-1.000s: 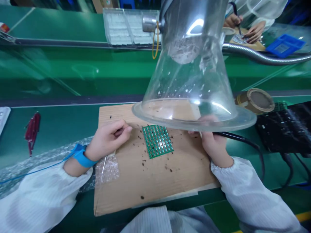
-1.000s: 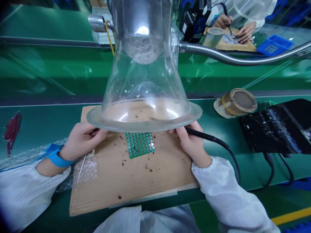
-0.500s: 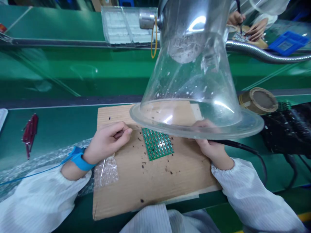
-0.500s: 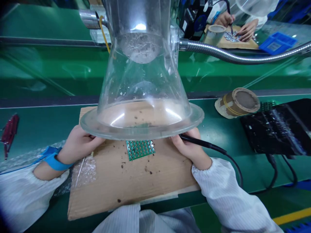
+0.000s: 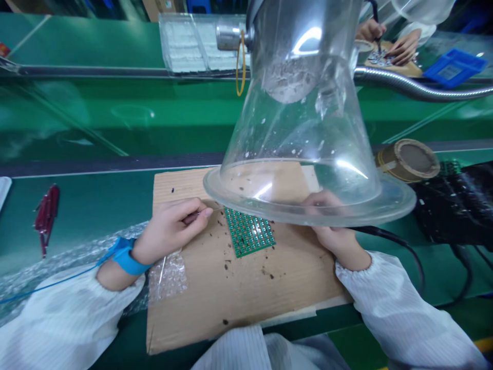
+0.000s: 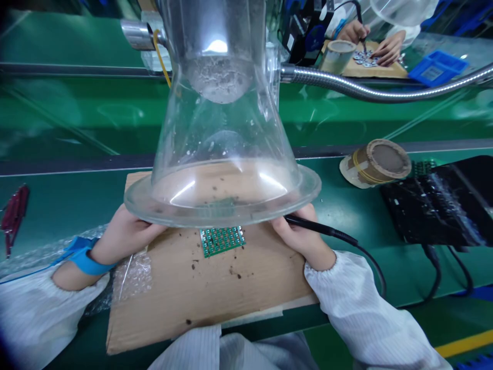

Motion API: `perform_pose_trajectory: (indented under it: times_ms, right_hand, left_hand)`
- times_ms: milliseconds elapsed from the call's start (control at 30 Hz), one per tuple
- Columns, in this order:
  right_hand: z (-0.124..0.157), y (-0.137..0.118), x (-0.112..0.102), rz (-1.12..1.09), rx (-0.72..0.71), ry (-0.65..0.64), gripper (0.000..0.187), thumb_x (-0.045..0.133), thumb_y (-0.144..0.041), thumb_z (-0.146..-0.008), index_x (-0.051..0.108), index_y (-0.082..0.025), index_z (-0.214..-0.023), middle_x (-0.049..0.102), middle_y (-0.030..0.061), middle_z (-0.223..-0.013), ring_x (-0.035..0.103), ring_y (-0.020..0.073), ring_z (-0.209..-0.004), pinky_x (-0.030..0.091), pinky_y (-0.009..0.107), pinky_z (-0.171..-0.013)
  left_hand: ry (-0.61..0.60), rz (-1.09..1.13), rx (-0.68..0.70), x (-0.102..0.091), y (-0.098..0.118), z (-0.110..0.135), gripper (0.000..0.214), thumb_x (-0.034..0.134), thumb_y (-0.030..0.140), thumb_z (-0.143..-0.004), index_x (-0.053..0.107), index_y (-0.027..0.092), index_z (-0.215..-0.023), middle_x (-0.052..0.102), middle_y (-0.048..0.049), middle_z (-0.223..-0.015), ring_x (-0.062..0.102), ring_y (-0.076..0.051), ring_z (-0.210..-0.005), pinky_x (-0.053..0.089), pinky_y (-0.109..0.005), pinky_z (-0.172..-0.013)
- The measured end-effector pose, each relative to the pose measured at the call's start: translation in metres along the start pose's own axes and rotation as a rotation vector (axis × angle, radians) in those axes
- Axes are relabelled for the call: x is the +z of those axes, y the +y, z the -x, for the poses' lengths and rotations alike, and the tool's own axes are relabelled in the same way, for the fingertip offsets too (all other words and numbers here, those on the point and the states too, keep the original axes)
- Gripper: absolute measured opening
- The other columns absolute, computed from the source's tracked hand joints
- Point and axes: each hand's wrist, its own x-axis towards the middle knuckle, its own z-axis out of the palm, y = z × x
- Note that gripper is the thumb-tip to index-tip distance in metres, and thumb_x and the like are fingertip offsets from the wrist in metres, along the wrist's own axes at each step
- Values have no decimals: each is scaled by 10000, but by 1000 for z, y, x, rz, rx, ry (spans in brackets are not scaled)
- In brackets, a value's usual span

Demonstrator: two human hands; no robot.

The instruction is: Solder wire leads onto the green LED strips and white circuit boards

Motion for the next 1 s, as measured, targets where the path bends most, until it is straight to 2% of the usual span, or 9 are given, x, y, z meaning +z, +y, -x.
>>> perform_pose_trajectory:
  times_ms: [167,333,500,800,1000]
  right_hand:
    - [-1,-2,0,-36,9,16,325,696,-481,-1038,676,-237,-825,687,24,-753,653,186,-659,557,329,-635]
    - [0,0,0,-207,50,122,312,724,-461,-1021,665,-239,-810,650,4,-676,601,159,-559,488,276,-497]
    - [0,1,0,-198,16,50,251,726,-446,-1017,709,-235,-883,710,21,-771,644,169,-629,512,275,-537]
    - [1,1,-2,-106,-6,-4,219,703,-430,-1024,714,-228,-941,716,30,-795,666,183,-671,533,300,-598]
    - [-4,0,0,-173,-12,-45,290,663,-488,-1050,694,-235,-912,659,16,-712,615,177,-611,511,310,-579]
  left_hand:
    - [5,-11,26,0,-2,1,333,593,438,-1019,692,220,-788,623,-12,-635,589,-178,-652,504,-269,-589]
    - [-18,-32,39,-1,-1,3,327,575,428,-1036,698,209,-827,633,-8,-647,602,-178,-662,534,-284,-636]
    - [-26,-49,69,0,-2,4,301,587,412,-1045,708,214,-853,608,13,-609,561,-163,-588,509,-273,-590]
    - [-11,-96,145,2,-2,1,357,564,433,-1074,718,202,-850,664,-9,-672,593,-159,-616,490,-258,-592]
    - [-3,-82,248,5,-3,-3,287,607,300,-1070,680,197,-812,579,41,-617,506,-112,-548,407,-226,-547]
